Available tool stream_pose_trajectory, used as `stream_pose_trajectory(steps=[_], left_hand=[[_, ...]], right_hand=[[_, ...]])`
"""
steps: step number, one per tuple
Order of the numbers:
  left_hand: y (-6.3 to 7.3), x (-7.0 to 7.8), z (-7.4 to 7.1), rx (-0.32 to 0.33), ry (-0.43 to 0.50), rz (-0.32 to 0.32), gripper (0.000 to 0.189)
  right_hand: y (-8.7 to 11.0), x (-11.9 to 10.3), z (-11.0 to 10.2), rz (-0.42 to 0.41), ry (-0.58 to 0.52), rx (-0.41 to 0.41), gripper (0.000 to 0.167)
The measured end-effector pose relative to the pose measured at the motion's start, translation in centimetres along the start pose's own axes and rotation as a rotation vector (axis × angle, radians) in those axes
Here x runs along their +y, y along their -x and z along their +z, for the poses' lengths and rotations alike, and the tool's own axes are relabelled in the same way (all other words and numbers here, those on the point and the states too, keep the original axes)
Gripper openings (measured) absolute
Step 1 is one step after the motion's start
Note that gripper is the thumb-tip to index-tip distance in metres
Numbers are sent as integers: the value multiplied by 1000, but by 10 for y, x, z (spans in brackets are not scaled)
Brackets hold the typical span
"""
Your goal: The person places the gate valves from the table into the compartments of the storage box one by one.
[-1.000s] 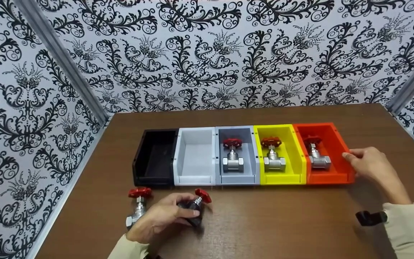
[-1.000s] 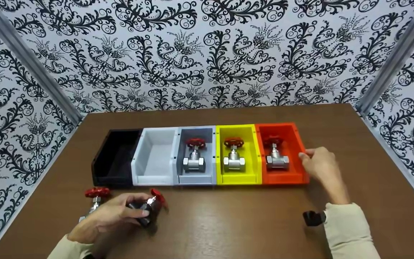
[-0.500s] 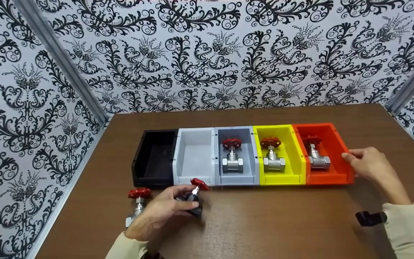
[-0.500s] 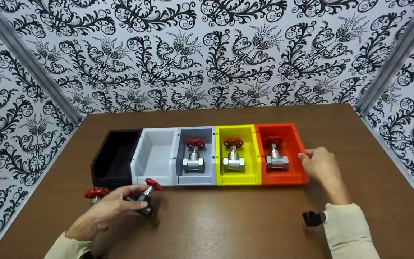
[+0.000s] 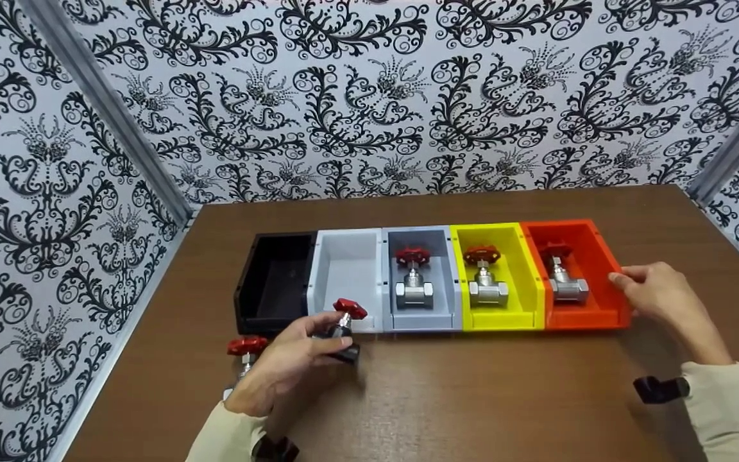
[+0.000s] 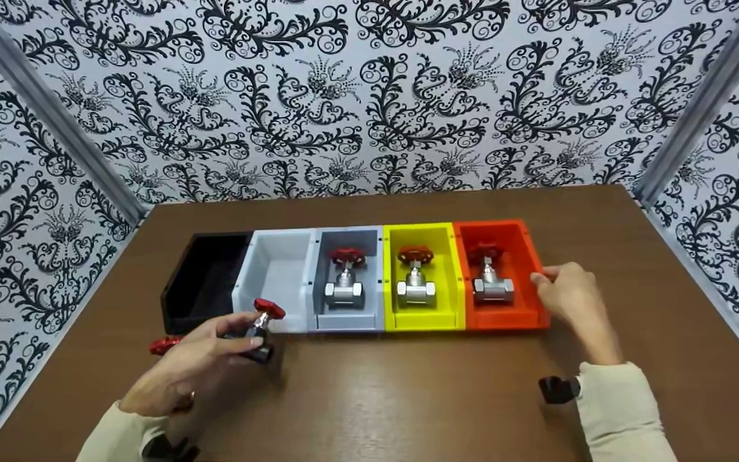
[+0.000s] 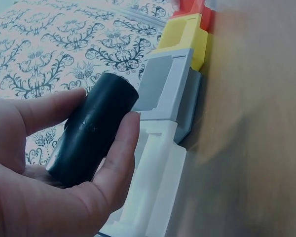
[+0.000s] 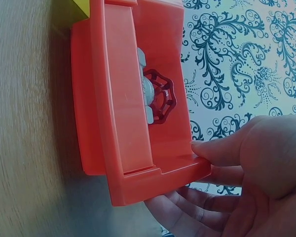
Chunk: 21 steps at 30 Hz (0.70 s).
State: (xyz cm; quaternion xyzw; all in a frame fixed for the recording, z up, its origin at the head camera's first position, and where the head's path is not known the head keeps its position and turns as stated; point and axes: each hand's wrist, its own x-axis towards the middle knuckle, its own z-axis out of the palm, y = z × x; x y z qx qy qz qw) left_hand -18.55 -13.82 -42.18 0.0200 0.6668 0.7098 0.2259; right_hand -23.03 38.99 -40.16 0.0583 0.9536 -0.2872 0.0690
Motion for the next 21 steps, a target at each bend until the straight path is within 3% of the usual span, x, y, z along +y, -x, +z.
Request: stream_pose_trajectory(steps=[10, 21], left_hand=[[-10, 7, 3, 38, 20, -20, 54], [-19, 12, 3, 71, 19, -27, 58]], right_hand=[[0, 0, -1, 9, 37, 13, 59], [-1, 0, 0, 3, 17, 5, 59]])
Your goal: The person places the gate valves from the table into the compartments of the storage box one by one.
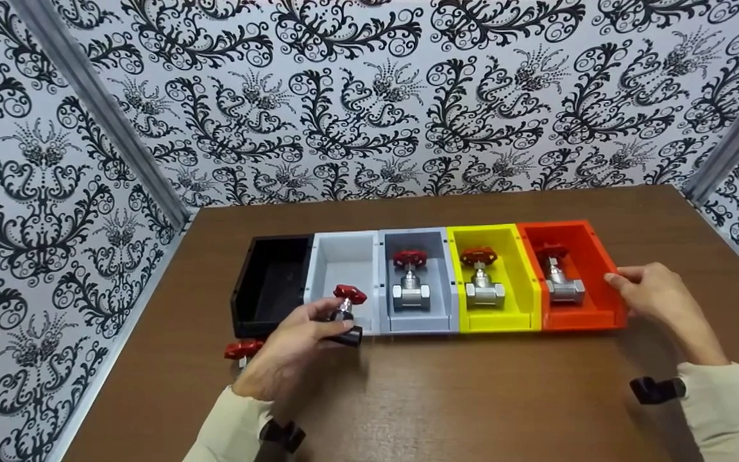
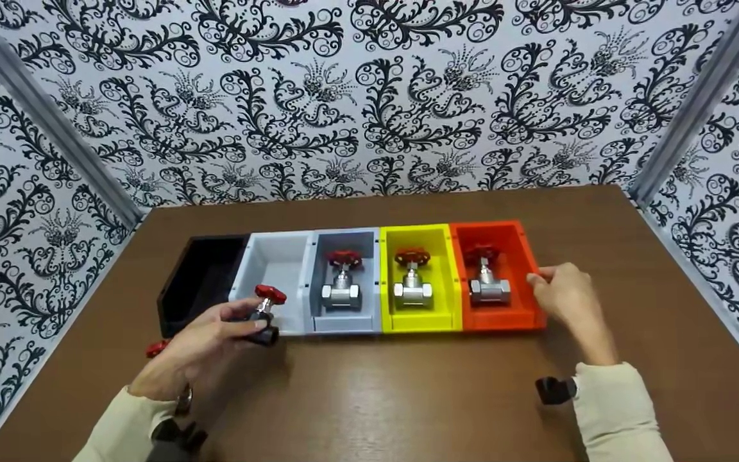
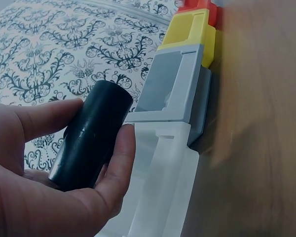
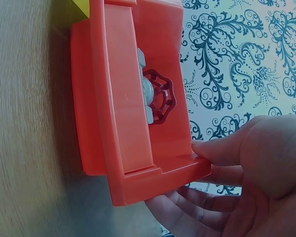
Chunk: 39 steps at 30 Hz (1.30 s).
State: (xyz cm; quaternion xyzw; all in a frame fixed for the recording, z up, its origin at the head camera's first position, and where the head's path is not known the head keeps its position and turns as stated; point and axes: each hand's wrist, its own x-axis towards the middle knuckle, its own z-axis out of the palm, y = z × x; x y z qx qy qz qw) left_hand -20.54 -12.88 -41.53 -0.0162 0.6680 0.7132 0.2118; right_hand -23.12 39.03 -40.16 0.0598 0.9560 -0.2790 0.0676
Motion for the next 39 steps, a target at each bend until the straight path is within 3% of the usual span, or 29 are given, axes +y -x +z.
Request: stream_pose_trajectory(steps=[19, 25, 33, 39], left_hand=[[-21, 8, 10, 76, -20, 70, 56], [-27, 10, 10, 96, -30, 60, 55], [-38, 12, 12, 138, 17, 63, 54], [-44, 9, 10, 124, 99, 92, 53]], right_hand=[[0, 3, 0, 4, -3, 2, 61], [-1, 2, 1, 1, -11, -2, 61], [-1, 2, 1, 8, -14, -4, 59], [-1, 2, 2, -1, -18, 15, 58]])
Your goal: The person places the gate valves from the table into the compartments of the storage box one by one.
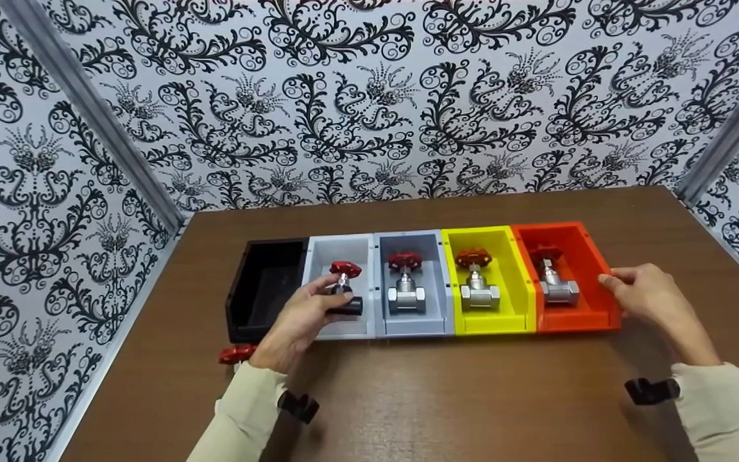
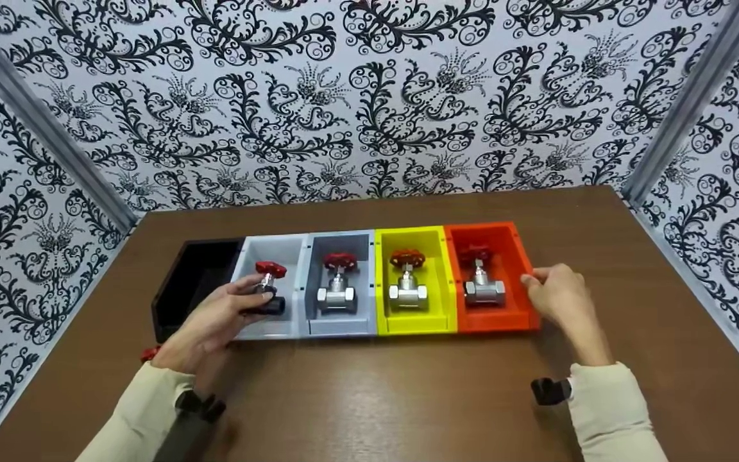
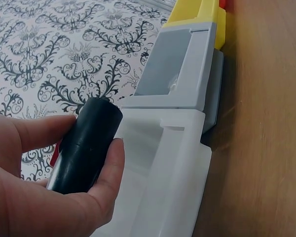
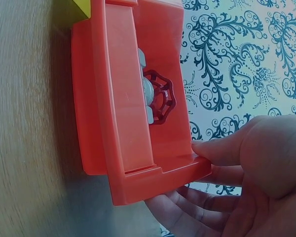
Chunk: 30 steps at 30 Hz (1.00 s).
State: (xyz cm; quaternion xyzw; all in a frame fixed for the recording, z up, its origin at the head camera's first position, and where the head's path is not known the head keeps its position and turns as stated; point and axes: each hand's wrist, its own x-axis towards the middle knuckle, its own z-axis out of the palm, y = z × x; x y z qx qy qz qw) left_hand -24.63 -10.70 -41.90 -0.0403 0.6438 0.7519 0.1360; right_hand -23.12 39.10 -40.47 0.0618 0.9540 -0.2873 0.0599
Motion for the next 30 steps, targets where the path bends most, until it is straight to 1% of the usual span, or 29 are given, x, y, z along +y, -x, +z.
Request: stream_pose_trajectory(steps=[4, 11, 18, 26, 30], left_hand=[[-5, -2, -1, 13, 25, -5, 54], [-11, -2, -2, 39, 17, -28, 54], [-16, -3, 2, 58, -10, -28, 54], [-23, -5, 6, 59, 0, -22, 52], [-25, -6, 8, 74, -11, -27, 51]], right_hand=[[0, 0, 0, -11, 1, 4, 58], [-1, 0, 1, 5, -18, -19, 59], [0, 0, 0, 9, -10, -18, 60], [0, -1, 0, 5, -14, -14, 60], [0, -1, 0, 1, -11, -14, 60]])
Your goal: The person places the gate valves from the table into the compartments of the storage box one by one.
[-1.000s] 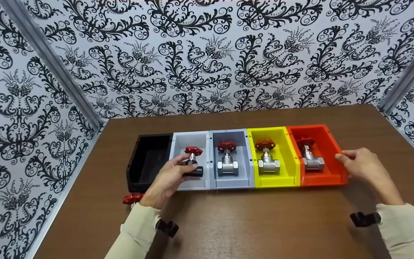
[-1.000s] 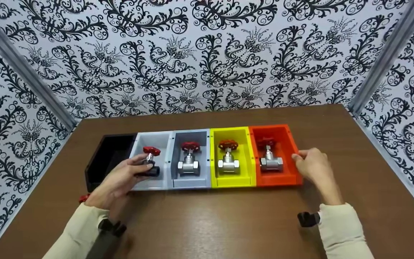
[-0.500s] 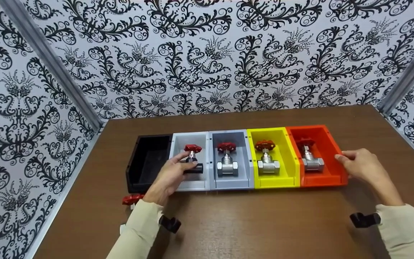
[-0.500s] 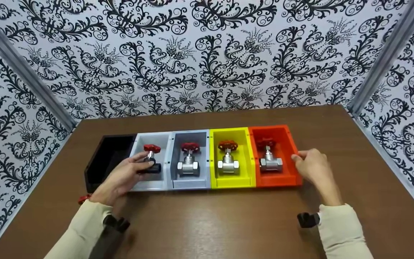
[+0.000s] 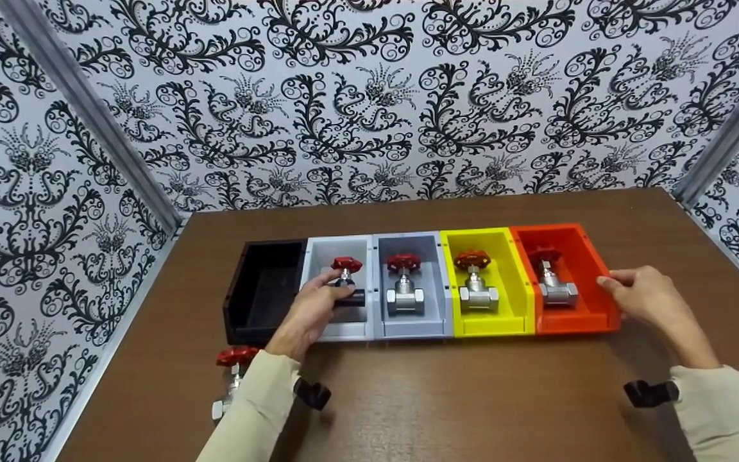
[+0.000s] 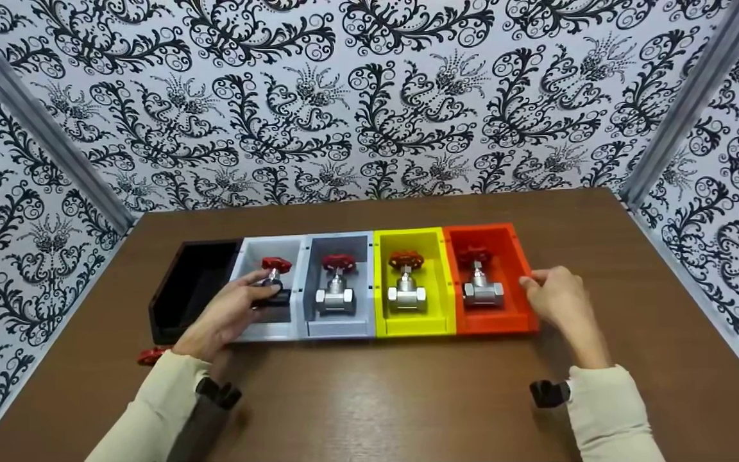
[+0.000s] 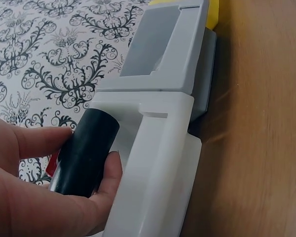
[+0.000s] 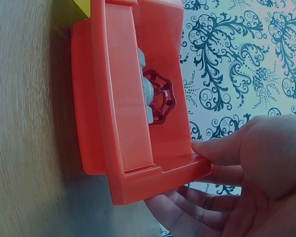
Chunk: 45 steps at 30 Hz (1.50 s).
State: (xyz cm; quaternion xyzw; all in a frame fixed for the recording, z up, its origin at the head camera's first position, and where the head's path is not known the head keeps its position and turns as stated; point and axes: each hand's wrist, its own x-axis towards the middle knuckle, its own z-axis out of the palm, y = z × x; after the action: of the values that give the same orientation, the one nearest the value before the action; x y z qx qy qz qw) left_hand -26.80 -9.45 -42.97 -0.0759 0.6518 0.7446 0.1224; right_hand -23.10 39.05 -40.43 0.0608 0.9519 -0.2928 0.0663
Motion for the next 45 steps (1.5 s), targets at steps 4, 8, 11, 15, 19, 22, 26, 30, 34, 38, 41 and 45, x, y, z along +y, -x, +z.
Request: stream_pose_trajectory(steps=[4, 8, 11, 15, 19, 22, 26, 30, 34, 38, 41, 45], left_hand=[[-3, -3, 1, -6, 3, 13, 52], [-7, -7, 1, -11, 8, 27, 52], [-9, -8, 1, -2, 2, 22, 51], [-10, -7, 2, 9, -11, 16, 52], [-11, -8, 2, 15, -27, 12, 54], [-12, -9, 2, 25, -54, 7, 53], [-12, -9, 3, 35, -98, 11, 53], [-13, -10, 4, 47, -146, 26, 52], [-14, -11, 4, 70, -211, 42, 49], [-16, -12, 4, 85, -240, 46, 48], [-17, -13, 4, 87, -250, 42, 50], [-18, -12, 5, 92, -264, 30, 50]], right_hand=[[0, 1, 0, -4, 8, 7, 61], [-1, 2, 0, -5, 17, 13, 60], [-1, 2, 1, -2, 12, 13, 60], [-2, 2, 1, -3, 4, 14, 59], [-2, 2, 1, 0, 3, 15, 60], [-2, 2, 1, 4, 6, 13, 59], [-1, 2, 0, 1, 13, 10, 59], [-1, 2, 1, -12, 26, 24, 58], [0, 1, 2, -11, 4, 30, 57], [0, 0, 2, -2, -15, 26, 58], [0, 0, 2, 0, -16, 22, 57], [0, 0, 2, -1, -16, 19, 57]])
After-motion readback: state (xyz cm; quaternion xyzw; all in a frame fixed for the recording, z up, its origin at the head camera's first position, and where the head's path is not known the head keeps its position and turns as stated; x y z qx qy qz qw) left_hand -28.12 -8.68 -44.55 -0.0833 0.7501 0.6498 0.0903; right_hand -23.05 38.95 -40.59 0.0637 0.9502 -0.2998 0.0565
